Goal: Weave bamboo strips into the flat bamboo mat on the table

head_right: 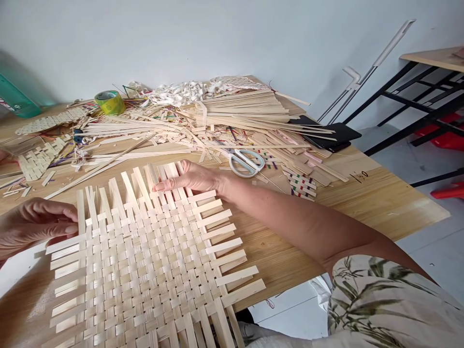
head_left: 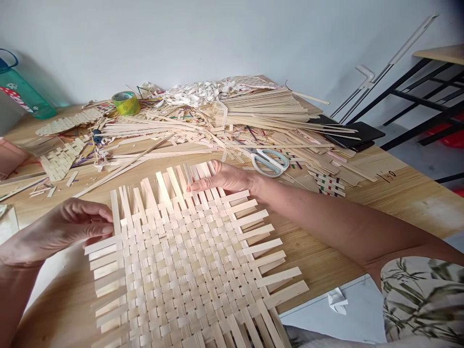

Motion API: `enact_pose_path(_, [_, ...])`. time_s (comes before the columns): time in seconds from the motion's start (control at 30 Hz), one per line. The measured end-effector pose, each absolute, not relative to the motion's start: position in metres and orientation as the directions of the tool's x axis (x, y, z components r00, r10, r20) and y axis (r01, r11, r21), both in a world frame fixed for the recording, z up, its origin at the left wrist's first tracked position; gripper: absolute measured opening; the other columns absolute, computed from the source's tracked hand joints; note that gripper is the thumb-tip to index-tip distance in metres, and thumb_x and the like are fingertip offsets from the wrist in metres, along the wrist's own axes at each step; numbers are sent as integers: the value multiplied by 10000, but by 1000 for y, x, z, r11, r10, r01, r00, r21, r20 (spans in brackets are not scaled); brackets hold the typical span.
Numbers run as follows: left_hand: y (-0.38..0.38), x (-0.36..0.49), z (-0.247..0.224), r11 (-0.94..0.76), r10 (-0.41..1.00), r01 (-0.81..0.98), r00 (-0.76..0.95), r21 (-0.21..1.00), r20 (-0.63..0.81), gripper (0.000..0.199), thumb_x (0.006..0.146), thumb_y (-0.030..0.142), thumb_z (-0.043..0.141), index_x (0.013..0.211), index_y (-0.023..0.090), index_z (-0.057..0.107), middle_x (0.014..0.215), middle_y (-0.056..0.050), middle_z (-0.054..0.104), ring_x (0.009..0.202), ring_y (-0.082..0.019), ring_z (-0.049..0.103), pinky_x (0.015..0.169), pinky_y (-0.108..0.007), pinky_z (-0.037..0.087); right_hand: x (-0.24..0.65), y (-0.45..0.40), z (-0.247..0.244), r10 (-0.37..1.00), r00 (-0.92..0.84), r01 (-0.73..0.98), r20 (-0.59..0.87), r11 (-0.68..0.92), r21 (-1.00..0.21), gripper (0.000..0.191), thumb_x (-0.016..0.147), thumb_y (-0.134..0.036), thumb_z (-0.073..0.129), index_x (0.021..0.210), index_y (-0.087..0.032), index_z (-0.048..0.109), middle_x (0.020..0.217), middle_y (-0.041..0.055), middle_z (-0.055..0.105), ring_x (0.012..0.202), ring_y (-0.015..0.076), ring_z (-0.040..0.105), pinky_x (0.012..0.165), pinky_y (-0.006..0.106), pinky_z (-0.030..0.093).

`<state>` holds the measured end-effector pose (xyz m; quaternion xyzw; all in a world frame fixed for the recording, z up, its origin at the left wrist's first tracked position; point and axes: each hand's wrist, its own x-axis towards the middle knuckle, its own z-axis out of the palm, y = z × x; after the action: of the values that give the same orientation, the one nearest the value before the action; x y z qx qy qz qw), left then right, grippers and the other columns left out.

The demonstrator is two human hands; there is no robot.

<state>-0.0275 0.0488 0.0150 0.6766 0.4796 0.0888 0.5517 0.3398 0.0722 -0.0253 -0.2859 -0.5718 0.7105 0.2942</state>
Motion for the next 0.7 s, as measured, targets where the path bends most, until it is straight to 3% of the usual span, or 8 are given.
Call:
enact_pose_path(0.17, [51, -29, 12, 65, 749, 556, 522, 829, -408, 109, 753, 385, 737, 753, 284, 778, 591, -29, 602, 513, -151, 444, 466, -258, 341, 338, 71, -25, 739, -672, -136, -53, -194, -972, 218, 735, -269, 825, 879, -126, 745, 901, 39, 754, 865, 135, 701, 864, 275, 556])
enact_pose_path(0.43, [56, -34, 7, 69, 731, 580, 524, 811, -437, 154, 706, 478, 745, 724, 330, 783, 538, -21, 593, 452, -157, 403, 430, -291, 310, 343, 73, -27, 663, -731, -199, -163, -435, -878, 223, 698, -208, 825, 859, -105, 709, 789, 34, 750, 641, 130, 702, 661, 249, 598])
enact_pose_path(0.7, [54, -32, 7, 52, 793, 629, 446, 776, -415, 208, 659, 465, 796, 721, 267, 784, 616, -45, 672, 559, -185, 515, 499, -282, 402, 342, 72, -26, 677, -712, -237, -186, -481, -844, 256, 653, -128, 829, 886, -100, 724, 836, 40, 760, 724, 148, 723, 680, 240, 601])
